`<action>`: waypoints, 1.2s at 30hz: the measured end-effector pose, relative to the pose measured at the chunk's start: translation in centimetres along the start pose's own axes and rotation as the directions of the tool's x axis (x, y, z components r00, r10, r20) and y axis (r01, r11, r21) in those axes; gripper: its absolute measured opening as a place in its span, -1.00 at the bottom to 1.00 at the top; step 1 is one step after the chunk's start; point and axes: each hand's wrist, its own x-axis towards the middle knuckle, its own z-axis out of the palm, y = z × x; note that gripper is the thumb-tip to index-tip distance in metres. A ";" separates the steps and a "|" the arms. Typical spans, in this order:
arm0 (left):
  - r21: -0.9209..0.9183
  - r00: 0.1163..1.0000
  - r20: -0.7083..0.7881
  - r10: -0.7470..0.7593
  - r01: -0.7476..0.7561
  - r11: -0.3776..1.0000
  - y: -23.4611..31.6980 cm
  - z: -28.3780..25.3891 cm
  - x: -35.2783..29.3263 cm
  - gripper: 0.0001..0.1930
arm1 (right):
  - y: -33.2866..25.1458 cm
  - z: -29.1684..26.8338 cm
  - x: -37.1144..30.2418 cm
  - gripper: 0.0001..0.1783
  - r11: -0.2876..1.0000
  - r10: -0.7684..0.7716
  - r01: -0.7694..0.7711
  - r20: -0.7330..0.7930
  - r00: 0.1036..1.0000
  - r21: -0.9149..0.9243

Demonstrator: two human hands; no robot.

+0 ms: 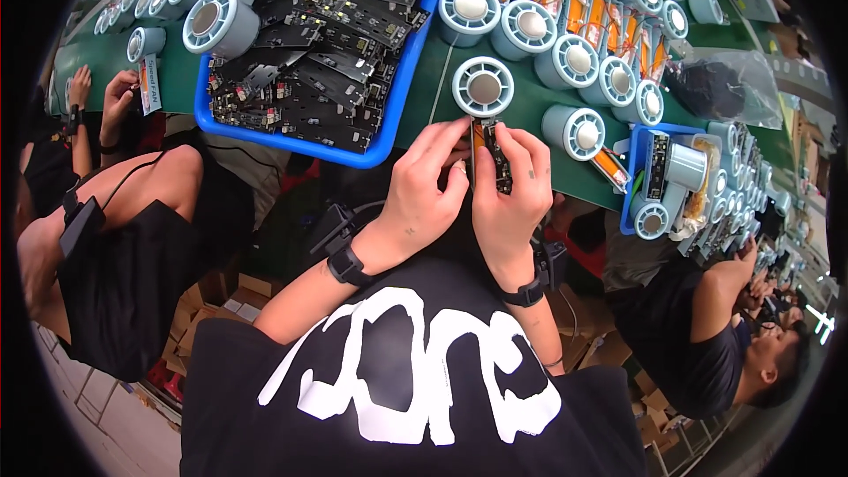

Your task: The person picks up a circuit board from a tray, connects a wire to it by hand, and fits the board into a handheld fan housing. After pressing the components together, the person places the assembled fan onto the table and reaches for another circuit board.

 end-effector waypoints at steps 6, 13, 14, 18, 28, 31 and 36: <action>-0.104 0.993 0.101 -0.058 0.068 0.992 -0.6 -0.6 0.5 -0.50 | 0.1 0.9 0.0 -0.61 0.994 -0.068 0.069 0.009 0.998 -0.089; -0.049 0.999 0.039 -0.003 0.005 0.999 0.2 -2.2 1.3 -0.54 | -0.4 1.8 0.1 -0.69 0.976 -0.122 0.121 0.005 0.992 -0.182; -0.054 0.999 0.028 0.020 -0.018 0.998 -0.3 -1.8 0.9 -0.54 | -0.4 1.9 0.2 -0.70 0.974 -0.131 0.131 0.012 0.991 -0.187; -0.190 0.998 0.044 -0.048 0.056 0.980 -1.3 -0.8 0.4 -0.54 | 0.2 1.7 -0.6 -0.69 0.989 -0.036 0.037 0.011 0.999 -0.145; -0.376 0.988 0.111 -0.106 0.141 0.916 0.4 -1.6 0.4 -0.52 | -0.1 -1.2 0.3 -0.59 0.927 0.360 -0.308 0.273 0.892 -0.216; -0.491 0.983 0.160 -0.093 0.161 0.856 2.6 -2.8 0.3 -0.53 | -1.1 -2.7 1.6 -0.61 0.965 0.240 -0.261 0.329 0.913 0.020; -0.560 0.944 0.269 0.193 -0.010 0.829 2.8 -3.0 0.3 -0.62 | -3.0 -6.0 7.3 -0.48 0.709 0.388 -0.276 -0.032 0.921 0.649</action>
